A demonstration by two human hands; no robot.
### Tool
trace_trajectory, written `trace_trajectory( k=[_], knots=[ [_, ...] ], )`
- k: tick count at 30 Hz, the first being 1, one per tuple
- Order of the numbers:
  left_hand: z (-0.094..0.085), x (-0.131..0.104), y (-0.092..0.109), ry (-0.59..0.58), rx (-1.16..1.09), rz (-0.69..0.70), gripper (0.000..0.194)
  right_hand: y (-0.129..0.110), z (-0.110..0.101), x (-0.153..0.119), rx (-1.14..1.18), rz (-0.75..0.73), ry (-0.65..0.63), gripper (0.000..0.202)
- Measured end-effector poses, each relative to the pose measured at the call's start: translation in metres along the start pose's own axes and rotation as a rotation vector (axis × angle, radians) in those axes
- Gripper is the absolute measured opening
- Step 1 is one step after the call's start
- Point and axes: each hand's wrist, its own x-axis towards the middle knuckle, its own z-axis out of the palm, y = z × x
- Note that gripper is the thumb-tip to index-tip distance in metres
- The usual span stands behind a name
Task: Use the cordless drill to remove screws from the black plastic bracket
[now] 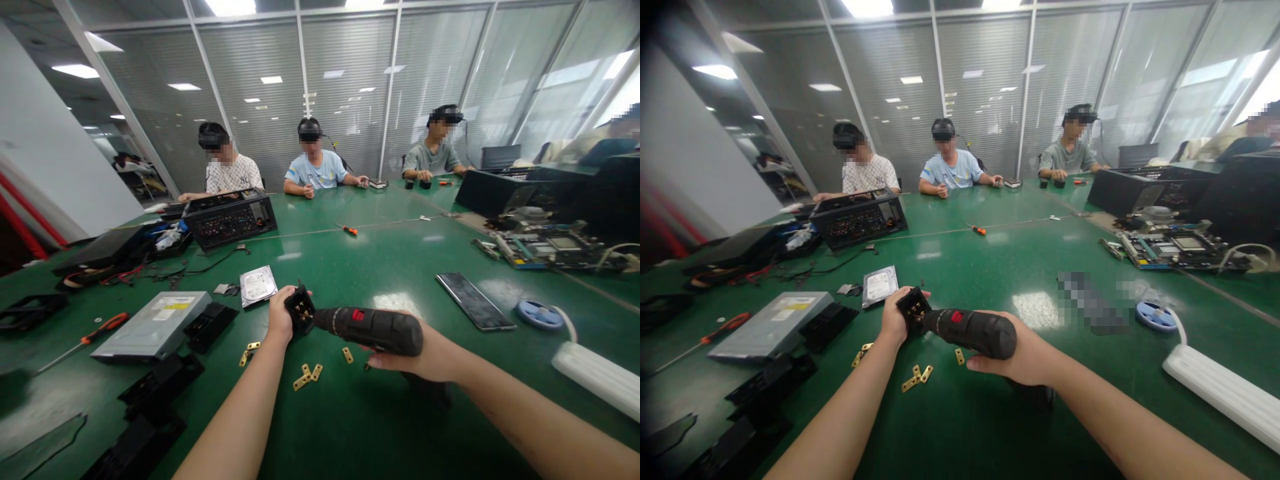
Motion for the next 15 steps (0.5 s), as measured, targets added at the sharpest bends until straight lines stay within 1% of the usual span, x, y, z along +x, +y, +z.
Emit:
trace_trajectory(
  k=[2, 4, 5, 6, 7, 8, 9, 11, 13, 15],
  knots=[
    [0.001, -0.004, 0.001, -0.016, -0.008, -0.036, 0.031, 0.009, -0.006, 0.001, 0.052, 0.065, -0.046, 0.034],
    [0.003, -0.006, 0.0, 0.003, 0.023, -0.038, 0.033, 0.018, -0.01, -0.002, 0.092, 0.115, -0.086, 0.031],
    [0.004, -0.006, -0.003, 0.033, 0.037, -0.029, 0.033, 0.022, -0.011, -0.005, 0.105, 0.124, -0.101, 0.036],
    [0.005, -0.005, -0.005, 0.085, 0.041, -0.016, 0.032, 0.026, -0.011, -0.009, 0.119, 0.119, -0.095, 0.047],
    [0.006, -0.004, -0.009, 0.151, 0.03, -0.007, 0.029, 0.029, -0.011, -0.013, 0.125, 0.09, -0.07, 0.062],
    [0.007, -0.004, -0.012, 0.224, 0.003, -0.004, 0.026, 0.031, -0.01, -0.017, 0.109, 0.062, -0.071, 0.075],
    [0.007, -0.003, -0.015, 0.29, -0.033, -0.013, 0.024, 0.033, -0.009, -0.021, 0.08, 0.019, -0.058, 0.083],
    [0.008, -0.003, -0.018, 0.368, -0.107, -0.067, 0.024, 0.037, -0.007, -0.028, 0.025, -0.021, -0.018, 0.085],
    [0.009, -0.005, -0.019, 0.369, -0.145, -0.136, 0.026, 0.04, -0.007, -0.032, 0.003, -0.007, 0.007, 0.084],
    [0.009, -0.006, -0.019, 0.347, -0.154, -0.171, 0.029, 0.042, -0.01, -0.034, 0.003, 0.029, 0.008, 0.082]
  ],
)
